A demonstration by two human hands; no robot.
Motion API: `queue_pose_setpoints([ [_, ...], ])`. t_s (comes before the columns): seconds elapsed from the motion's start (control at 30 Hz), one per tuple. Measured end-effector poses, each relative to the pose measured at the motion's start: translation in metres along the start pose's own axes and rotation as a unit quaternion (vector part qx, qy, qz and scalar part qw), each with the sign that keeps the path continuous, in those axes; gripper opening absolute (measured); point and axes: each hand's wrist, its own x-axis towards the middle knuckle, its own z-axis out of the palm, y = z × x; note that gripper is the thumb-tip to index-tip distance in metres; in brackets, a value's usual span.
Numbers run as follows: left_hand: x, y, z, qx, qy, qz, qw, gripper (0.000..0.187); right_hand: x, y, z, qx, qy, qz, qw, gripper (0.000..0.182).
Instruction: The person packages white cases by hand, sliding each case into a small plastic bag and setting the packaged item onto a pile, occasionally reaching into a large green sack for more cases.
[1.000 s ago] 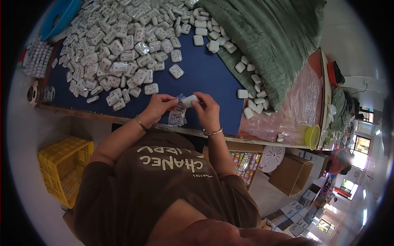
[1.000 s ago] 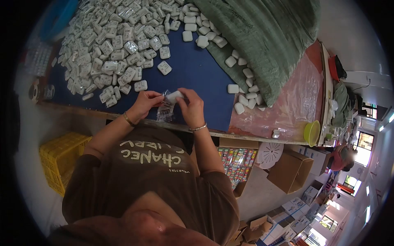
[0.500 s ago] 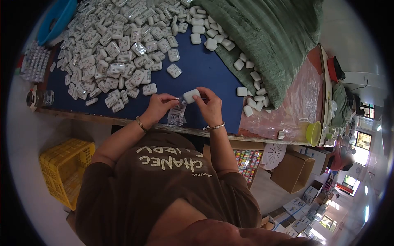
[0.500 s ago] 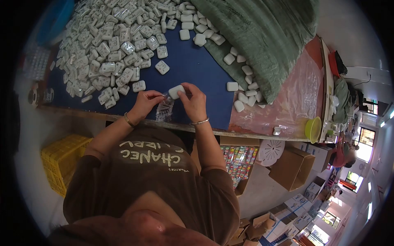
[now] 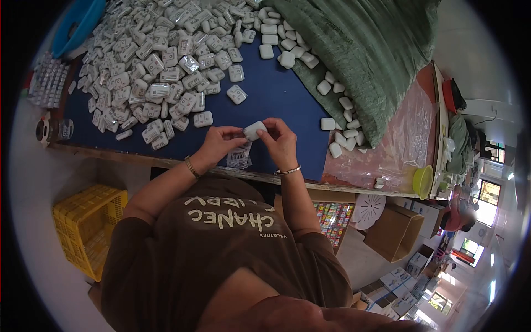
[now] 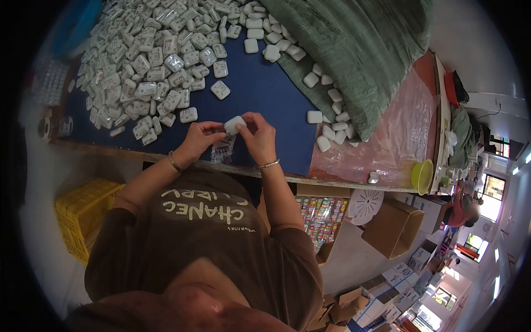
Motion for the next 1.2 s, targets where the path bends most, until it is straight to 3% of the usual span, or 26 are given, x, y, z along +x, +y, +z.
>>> queue_pose_setpoints([
  [0.2, 0.001, -0.001, -0.002, -0.021, -0.03, 0.009, 0.999, 0.025, -0.004, -0.005, 0.009, -0.007, -0.017, 0.013, 1.0, 0.019],
  [0.27, 0.001, -0.001, -0.003, -0.025, -0.055, -0.047, 0.997, 0.023, -0.005, -0.004, 0.011, 0.004, -0.023, 0.006, 1.0, 0.019],
  [0.47, 0.004, -0.003, 0.0, -0.081, -0.038, -0.05, 0.995, 0.022, -0.007, 0.001, 0.013, 0.048, -0.076, -0.014, 0.996, 0.023],
  [0.67, 0.004, -0.006, -0.006, -0.036, -0.057, -0.045, 0.997, 0.022, -0.011, 0.004, 0.019, -0.018, -0.078, -0.082, 0.993, 0.022],
  [0.8, 0.007, 0.0, -0.008, -0.023, -0.039, -0.051, 0.998, 0.021, -0.011, 0.004, 0.019, 0.004, -0.076, -0.069, 0.995, 0.023],
  [0.83, 0.011, 0.013, -0.012, 0.155, 0.006, 0.07, 0.985, 0.02, -0.011, 0.004, 0.02, 0.019, -0.054, -0.045, 0.997, 0.023],
  [0.87, 0.015, 0.026, -0.015, 0.324, 0.052, 0.188, 0.926, 0.02, -0.012, 0.004, 0.019, 0.034, -0.033, -0.021, 0.999, 0.024],
  [0.9, 0.024, 0.043, -0.017, 0.408, 0.163, 0.315, 0.841, 0.023, -0.013, 0.005, 0.018, 0.033, -0.032, -0.018, 0.999, 0.024],
  [0.93, 0.03, 0.059, -0.018, 0.474, 0.268, 0.428, 0.721, 0.027, -0.013, 0.007, 0.015, 0.013, -0.017, -0.028, 0.999, 0.024],
  [0.97, 0.03, 0.071, -0.02, 0.474, 0.267, 0.428, 0.722, 0.027, -0.012, 0.009, 0.013, -0.007, -0.003, -0.039, 0.999, 0.024],
  [1.03, 0.03, 0.086, -0.022, 0.564, 0.229, 0.489, 0.624, 0.031, -0.012, 0.015, 0.011, -0.013, 0.004, -0.034, 0.999, 0.024],
  [1.07, 0.028, 0.075, -0.019, 0.563, 0.228, 0.491, 0.624, 0.031, -0.012, 0.019, 0.01, -0.019, 0.009, -0.028, 0.999, 0.023],
  [1.1, 0.021, 0.052, -0.013, 0.54, 0.108, 0.362, 0.752, 0.029, -0.011, 0.024, 0.009, -0.02, 0.012, -0.027, 0.999, 0.023],
  [1.13, 0.014, 0.034, -0.007, 0.491, -0.019, 0.216, 0.843, 0.026, -0.01, 0.029, 0.007, -0.024, 0.015, -0.014, 0.999, 0.022],
  [1.2, 0.0, 0.016, 0.005, 0.523, -0.058, 0.184, 0.83, 0.023, -0.007, 0.035, -0.002, -0.033, 0.024, 0.004, 0.999, 0.022],
])
